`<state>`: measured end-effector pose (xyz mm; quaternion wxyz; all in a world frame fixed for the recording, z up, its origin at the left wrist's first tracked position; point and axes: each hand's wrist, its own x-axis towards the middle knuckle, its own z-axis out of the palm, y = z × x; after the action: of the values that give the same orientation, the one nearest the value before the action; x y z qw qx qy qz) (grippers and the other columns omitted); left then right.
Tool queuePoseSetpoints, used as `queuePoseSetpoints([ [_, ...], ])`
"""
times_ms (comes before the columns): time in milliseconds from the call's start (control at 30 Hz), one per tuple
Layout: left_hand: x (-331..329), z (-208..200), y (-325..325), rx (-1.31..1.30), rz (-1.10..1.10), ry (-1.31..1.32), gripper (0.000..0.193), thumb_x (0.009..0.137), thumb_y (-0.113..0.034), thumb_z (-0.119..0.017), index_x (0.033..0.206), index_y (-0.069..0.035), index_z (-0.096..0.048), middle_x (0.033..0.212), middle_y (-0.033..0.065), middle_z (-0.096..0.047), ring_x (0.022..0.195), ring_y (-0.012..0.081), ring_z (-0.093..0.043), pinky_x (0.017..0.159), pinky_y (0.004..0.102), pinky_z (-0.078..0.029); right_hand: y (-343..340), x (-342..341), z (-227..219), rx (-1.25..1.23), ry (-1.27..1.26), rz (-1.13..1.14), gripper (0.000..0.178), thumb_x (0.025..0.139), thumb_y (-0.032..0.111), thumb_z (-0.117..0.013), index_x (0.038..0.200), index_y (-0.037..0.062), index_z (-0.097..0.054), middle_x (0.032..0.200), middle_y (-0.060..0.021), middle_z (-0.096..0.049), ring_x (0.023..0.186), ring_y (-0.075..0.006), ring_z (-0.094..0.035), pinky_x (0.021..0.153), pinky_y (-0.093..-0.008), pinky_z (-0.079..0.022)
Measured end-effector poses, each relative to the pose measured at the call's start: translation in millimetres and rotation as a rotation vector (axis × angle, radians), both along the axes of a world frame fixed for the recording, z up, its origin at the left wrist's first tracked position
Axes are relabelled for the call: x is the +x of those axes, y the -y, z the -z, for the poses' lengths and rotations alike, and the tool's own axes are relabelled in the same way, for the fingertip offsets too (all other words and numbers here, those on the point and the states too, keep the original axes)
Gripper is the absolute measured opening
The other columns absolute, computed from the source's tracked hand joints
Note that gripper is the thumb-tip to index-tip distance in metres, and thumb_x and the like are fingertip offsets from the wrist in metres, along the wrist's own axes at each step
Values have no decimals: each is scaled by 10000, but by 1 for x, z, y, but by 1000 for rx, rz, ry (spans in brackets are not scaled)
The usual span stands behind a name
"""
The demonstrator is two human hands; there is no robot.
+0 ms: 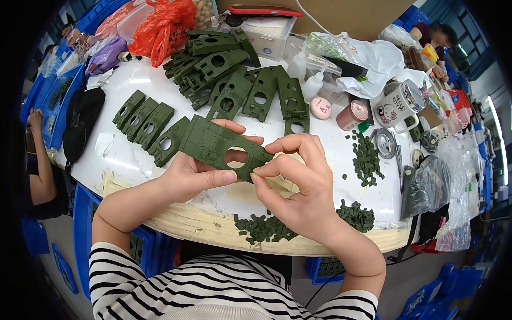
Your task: Assembling plastic toy tank components by applying adhesive and attaching small green parts.
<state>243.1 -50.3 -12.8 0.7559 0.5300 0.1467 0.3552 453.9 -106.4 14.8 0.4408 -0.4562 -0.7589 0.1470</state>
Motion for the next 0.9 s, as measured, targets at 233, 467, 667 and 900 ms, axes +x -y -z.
queuePoseSetpoints([
  [233, -1, 1, 1, -7, -4, 24, 618, 910, -44, -670, 1417, -61, -317, 1403, 157, -488, 1270, 251, -537, 1017, 363, -488, 0, 0, -3, -13, -47, -14, 110, 715, 35, -750, 808, 65, -698, 1022, -104, -619, 919, -255, -564, 785, -350, -446],
  [467, -3, -4, -2, -60, -30, 55, 604, 911, -71, -678, 1409, -59, -336, 1396, 159, -502, 1261, 244, -542, 1014, 361, -491, -4, 7, -12, 205, 162, -75, 241, 692, 38, -768, 926, 87, -742, 1098, -118, -635, 979, -303, -582, 812, -388, -471],
  [667, -4, -7, -1, 13, -53, 58, 605, 906, -23, -661, 1411, -58, -329, 1413, 162, -484, 1269, 235, -528, 1030, 362, -475, 1, 2, -5, 455, 389, 2, 342, 612, 40, -796, 945, 101, -747, 1061, -77, -621, 946, -287, -586, 787, -396, -483],
  [900, -4, -4, -2, 118, -79, 37, 623, 891, 0, -651, 1415, -62, -320, 1438, 218, -450, 1302, 271, -498, 1016, 359, -484, 5, -4, 0, 567, 482, 38, 349, 645, 53, -792, 989, 90, -743, 988, -62, -609, 887, -269, -566, 774, -432, -490],
])
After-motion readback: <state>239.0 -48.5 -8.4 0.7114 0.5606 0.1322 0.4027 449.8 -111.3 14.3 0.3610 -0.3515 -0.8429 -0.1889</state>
